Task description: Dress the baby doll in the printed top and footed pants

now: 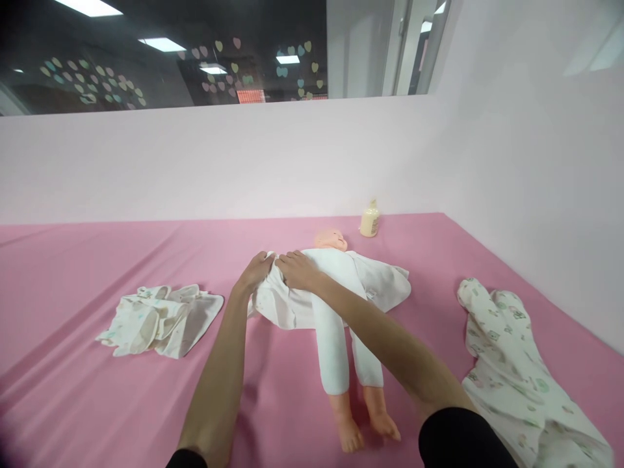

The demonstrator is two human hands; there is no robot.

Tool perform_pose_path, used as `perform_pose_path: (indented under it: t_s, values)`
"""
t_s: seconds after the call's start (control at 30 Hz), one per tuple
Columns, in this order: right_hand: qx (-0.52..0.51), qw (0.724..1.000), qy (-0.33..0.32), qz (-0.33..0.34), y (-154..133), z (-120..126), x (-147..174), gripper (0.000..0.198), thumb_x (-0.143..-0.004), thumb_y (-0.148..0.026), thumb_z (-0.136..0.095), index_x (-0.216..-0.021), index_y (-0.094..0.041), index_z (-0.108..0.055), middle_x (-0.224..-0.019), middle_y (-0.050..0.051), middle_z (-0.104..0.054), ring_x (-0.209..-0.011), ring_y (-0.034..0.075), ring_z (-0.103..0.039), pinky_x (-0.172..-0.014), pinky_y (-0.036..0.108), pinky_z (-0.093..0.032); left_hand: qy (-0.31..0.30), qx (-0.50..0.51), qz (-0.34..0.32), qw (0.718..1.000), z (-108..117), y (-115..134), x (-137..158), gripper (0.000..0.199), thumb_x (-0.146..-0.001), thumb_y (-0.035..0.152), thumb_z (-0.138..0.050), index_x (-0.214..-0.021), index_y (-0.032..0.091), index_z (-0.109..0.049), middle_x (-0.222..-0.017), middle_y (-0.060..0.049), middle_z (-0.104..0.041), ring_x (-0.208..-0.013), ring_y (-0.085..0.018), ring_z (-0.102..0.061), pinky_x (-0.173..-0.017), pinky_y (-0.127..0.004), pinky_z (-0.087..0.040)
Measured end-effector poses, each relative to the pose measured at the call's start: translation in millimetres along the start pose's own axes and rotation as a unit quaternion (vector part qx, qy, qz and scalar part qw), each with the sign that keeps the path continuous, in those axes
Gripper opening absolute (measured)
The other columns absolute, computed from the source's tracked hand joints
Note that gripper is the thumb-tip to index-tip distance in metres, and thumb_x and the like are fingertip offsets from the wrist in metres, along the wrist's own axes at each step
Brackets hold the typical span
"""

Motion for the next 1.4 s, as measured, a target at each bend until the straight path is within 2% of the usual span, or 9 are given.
perform_pose_path:
  t_s: [0.17, 0.3, 0.5, 0.77, 0.93, 1.1, 1.23, 1.3, 1.4]
  values:
    - [0.018, 1.0, 0.019, 0.0, 7, 5, 1, 0.028, -0.085, -0.016, -0.059, -0.113, -0.014, -0.059, -0.115, 0.012, -0.064, -0.107, 0.026, -0.055, -0.093, 0.037, -0.04, 0.001, 0.023, 0.014, 1.0, 7, -13, 1, 0.025, -0.094, 0.037, -0.046, -0.077, 0.019, -0.042, -0.064, 0.005, -0.041, -0.056, -0.009, -0.038, -0.053, -0.023, -0.03]
    - [0.06, 0.997, 0.045, -0.025, 19, 22, 7, 0.022, -0.09, -0.023, -0.06, -0.11, -0.012, -0.06, -0.111, 0.013, -0.064, -0.104, 0.028, -0.056, -0.091, 0.039, -0.04, 0.012, 0.017, 0.045, 0.999, 10, -37, -3, 0.026, -0.091, 0.034, -0.052, -0.073, 0.018, -0.045, -0.064, 0.005, -0.044, -0.06, -0.01, -0.04, -0.056, -0.023, -0.03]
    - [0.117, 0.987, 0.088, -0.064, 29, 42, 17, 0.027, -0.088, -0.023, -0.066, -0.111, -0.012, -0.059, -0.109, 0.014, -0.062, -0.102, 0.03, -0.052, -0.089, 0.041, -0.039, -0.007, 0.014, 0.094, 0.995, 0, -61, -8, 0.021, -0.088, 0.029, -0.056, -0.072, 0.016, -0.051, -0.063, 0.003, -0.05, -0.061, -0.012, -0.046, -0.058, -0.024, -0.031]
    - [0.106, 0.979, 0.128, -0.116, 37, 54, 21, 0.02, -0.089, -0.014, -0.058, -0.109, -0.011, -0.058, -0.106, 0.015, -0.059, -0.099, 0.03, -0.05, -0.087, 0.041, -0.039, -0.031, 0.022, 0.125, 0.991, -8, -71, -1, 0.018, -0.088, 0.029, -0.055, -0.075, 0.016, -0.053, -0.058, 0.002, -0.049, -0.053, -0.012, -0.046, -0.054, -0.025, -0.033]
    - [0.077, 0.97, 0.156, -0.169, 40, 63, 18, 0.021, -0.091, -0.012, -0.053, -0.111, -0.01, -0.056, -0.109, 0.018, -0.059, -0.1, 0.032, -0.051, -0.088, 0.042, -0.04, -0.032, 0.023, 0.102, 0.994, -10, -60, 1, 0.017, -0.087, 0.03, -0.054, -0.075, 0.018, -0.052, -0.06, 0.0, -0.052, -0.054, -0.014, -0.049, -0.054, -0.027, -0.037]
    - [0.005, 0.978, 0.132, -0.161, 21, 39, 0, 0.021, -0.092, -0.015, -0.051, -0.111, -0.01, -0.057, -0.111, 0.018, -0.061, -0.104, 0.033, -0.053, -0.089, 0.043, -0.042, -0.025, -0.005, 0.024, 0.999, -16, -27, -6, 0.009, -0.084, 0.025, -0.056, -0.082, 0.017, -0.058, -0.081, -0.005, -0.063, -0.082, -0.02, -0.06, -0.068, -0.027, -0.043]
    - [-0.091, 0.971, 0.127, -0.18, 15, 23, -7, 0.022, -0.091, -0.017, -0.053, -0.111, -0.01, -0.056, -0.112, 0.018, -0.063, -0.103, 0.032, -0.055, -0.09, 0.044, -0.043, -0.068, -0.017, -0.015, 0.997, -32, -2, -5, 0.008, -0.075, 0.012, -0.055, -0.078, 0.015, -0.061, -0.084, -0.005, -0.067, -0.09, -0.02, -0.061, -0.072, -0.025, -0.045]
    - [-0.112, 0.968, 0.132, -0.182, 17, 22, -3, 0.028, -0.09, -0.021, -0.056, -0.115, -0.009, -0.056, -0.115, 0.017, -0.062, -0.105, 0.031, -0.056, -0.093, 0.044, -0.043, -0.097, -0.014, -0.024, 0.995, -38, 7, 1, 0.01, -0.072, 0.011, -0.056, -0.078, 0.014, -0.064, -0.086, -0.004, -0.069, -0.09, -0.019, -0.062, -0.073, -0.024, -0.046]
    - [-0.143, 0.964, 0.136, -0.179, 34, 24, 22, 0.051, -0.089, -0.036, -0.061, -0.131, -0.011, -0.049, -0.129, 0.016, -0.058, -0.115, 0.029, -0.055, -0.099, 0.04, -0.042, -0.128, -0.007, -0.014, 0.992, -41, 10, 12, 0.011, -0.074, 0.023, -0.063, -0.08, 0.015, -0.068, -0.091, -0.006, -0.072, -0.091, -0.022, -0.065, -0.072, -0.025, -0.049]
Point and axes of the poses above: each hand's wrist, its own x-axis away from the middle knuckle, its own z-axis out of the back of the hand, y = z × x, the point moved 10 cm from there along -x, towards the middle knuckle
